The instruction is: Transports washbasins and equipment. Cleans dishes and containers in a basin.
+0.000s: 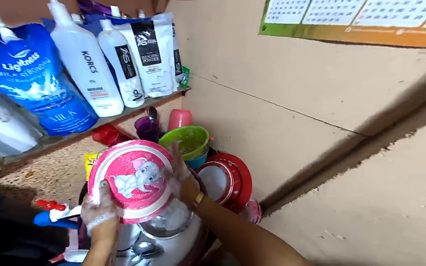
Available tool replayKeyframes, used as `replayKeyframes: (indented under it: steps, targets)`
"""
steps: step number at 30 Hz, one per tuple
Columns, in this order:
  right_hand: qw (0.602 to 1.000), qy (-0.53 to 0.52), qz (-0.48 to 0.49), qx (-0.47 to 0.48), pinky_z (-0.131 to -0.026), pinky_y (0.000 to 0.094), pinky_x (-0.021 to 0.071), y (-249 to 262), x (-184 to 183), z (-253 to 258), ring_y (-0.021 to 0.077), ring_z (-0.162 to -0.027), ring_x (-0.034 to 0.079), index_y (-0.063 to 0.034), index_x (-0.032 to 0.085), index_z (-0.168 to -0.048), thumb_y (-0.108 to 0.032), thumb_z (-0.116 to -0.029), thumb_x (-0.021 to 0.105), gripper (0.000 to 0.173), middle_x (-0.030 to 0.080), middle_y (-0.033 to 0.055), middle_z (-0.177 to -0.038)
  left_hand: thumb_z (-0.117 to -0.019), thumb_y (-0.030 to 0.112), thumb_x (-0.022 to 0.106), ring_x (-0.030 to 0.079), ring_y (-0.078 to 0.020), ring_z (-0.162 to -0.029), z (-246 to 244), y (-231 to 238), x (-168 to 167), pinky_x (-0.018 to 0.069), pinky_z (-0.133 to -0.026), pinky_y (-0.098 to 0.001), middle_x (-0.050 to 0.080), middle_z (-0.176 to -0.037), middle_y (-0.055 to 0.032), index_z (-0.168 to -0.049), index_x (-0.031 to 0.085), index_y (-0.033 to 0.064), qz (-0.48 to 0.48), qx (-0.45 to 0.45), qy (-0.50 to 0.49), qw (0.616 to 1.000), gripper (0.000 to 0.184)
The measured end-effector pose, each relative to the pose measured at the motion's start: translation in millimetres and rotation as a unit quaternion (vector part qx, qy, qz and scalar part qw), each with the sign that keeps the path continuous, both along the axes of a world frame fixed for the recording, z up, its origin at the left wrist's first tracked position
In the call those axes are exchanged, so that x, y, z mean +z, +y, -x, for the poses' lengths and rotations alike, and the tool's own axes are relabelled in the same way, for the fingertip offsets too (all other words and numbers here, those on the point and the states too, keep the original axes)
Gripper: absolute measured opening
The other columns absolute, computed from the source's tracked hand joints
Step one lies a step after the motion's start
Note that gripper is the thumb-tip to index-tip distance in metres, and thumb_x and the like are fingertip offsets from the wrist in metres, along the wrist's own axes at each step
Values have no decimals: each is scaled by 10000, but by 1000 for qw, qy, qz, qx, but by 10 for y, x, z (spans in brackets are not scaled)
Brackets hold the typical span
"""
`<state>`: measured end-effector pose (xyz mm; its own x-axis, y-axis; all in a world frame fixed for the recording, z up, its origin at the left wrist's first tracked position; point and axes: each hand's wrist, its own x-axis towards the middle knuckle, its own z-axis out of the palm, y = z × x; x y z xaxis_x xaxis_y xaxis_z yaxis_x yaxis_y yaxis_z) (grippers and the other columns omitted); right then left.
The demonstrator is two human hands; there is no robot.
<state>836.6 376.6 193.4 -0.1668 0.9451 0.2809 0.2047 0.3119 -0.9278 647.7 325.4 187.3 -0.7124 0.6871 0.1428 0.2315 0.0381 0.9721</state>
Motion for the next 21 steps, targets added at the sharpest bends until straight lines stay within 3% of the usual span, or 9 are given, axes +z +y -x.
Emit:
replayKeyframes:
  steps: [2,4,6,8,10,13,14,17,21]
  targets:
    - [998,41,35,-20,-1023,488,524,122,270,-92,299,-1216,627,-47,409,-1545,-137,-1040,577,540,576,207,-1428,-1093,403,448,638,-285,-1159,-166,108,-95,507,-1020,-515,630,-1262,-219,-1394,518,-15,27,-12,6,1000,520]
    - [999,-42,3,-27,-1018,469,521,220,506,-323,316,-1156,650,30,543,-1421,-104,-1033,565,411,640,247,-1297,-1113,354,390,581,-426,-1236,-339,147,-84,442,-1065,-605,572,-1330,-326,-1450,442,-73,96,-71,86,989,546]
    - [987,-141,-64,-43,-1072,465,495,270,697,-609,314,-1218,643,26,543,-1436,-93,-1023,568,431,635,241,-1343,-1095,345,472,646,-481,-1071,-464,183,27,482,-949,-667,645,-1136,-343,-1305,562,-96,153,-139,177,962,496]
    - [975,-193,-87,-71,-1018,478,531,250,845,-922,293,-1154,671,-15,541,-1443,-98,-1019,578,434,656,215,-1298,-1055,380,567,682,-397,-855,-507,251,50,524,-816,-636,688,-893,-232,-1071,685,-33,151,-194,238,940,430]
    - [963,-238,-68,-111,-981,505,552,195,932,-1252,290,-1129,681,-75,525,-1464,-95,-1015,585,453,658,193,-1293,-1067,363,541,692,-431,-886,-465,268,95,515,-833,-671,701,-883,-234,-1003,710,-13,168,-226,310,908,418]
    - [943,-287,-7,-169,-934,614,538,177,920,-1760,352,-1099,685,-125,511,-1481,-117,-1005,571,479,672,203,-1260,-1041,340,589,681,-451,-992,-310,263,81,507,-870,-667,701,-1000,-242,-1075,672,33,244,-207,364,875,321]
    - [939,-291,20,-184,-947,640,524,185,904,-1902,361,-1123,675,-142,529,-1466,-133,-1007,571,461,670,195,-1272,-1015,303,634,665,-446,-1068,-247,259,48,505,-920,-658,690,-1107,-239,-1177,653,49,254,-201,366,872,302]
    - [929,-293,81,-209,-926,656,506,203,822,-2193,371,-1104,668,-145,584,-1410,-122,-1007,579,403,679,198,-1235,-925,293,759,551,-445,-1283,-105,243,-97,433,-1080,-625,590,-1363,-234,-1379,598,73,262,-203,355,874,530]
    - [894,-386,144,-175,-1006,675,462,352,559,-2286,436,-1197,626,-99,575,-1428,-208,-1053,572,391,654,246,-1286,-960,373,707,605,-383,-1248,-52,212,-142,447,-1083,-585,649,-1314,-195,-1405,585,82,364,-250,309,842,546]
